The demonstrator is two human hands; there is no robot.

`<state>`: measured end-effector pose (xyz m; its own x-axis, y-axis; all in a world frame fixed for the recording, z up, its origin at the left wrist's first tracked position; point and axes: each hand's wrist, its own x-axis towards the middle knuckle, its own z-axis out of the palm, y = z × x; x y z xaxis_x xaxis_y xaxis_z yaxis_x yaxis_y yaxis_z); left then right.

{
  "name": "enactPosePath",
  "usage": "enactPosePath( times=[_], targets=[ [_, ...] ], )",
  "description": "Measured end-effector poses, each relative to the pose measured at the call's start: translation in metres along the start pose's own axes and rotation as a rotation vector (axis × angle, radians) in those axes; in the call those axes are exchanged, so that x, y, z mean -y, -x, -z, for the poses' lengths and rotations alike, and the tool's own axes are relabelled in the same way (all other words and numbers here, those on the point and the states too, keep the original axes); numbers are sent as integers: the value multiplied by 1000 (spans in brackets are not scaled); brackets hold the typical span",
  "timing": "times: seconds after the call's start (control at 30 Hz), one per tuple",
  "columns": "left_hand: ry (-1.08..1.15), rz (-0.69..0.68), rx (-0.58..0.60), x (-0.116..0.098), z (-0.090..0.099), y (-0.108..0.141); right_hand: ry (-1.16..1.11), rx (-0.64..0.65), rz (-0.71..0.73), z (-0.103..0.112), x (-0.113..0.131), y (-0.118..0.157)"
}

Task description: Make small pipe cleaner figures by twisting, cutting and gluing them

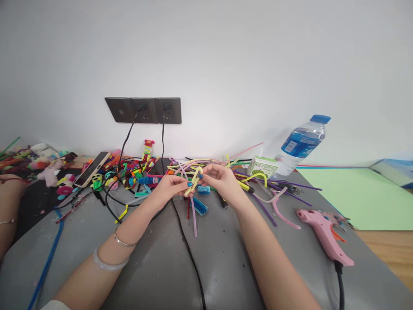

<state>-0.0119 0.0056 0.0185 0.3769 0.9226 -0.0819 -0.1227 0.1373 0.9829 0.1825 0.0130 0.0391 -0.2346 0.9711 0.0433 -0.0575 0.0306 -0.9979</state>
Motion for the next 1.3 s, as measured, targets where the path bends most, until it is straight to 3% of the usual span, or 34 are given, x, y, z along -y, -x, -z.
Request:
enactPosePath(
  times=[1.3],
  targets=[
    [-121,-12,17,0,-2,-2,-12,-64,78,-6,-7,-2]
  ],
)
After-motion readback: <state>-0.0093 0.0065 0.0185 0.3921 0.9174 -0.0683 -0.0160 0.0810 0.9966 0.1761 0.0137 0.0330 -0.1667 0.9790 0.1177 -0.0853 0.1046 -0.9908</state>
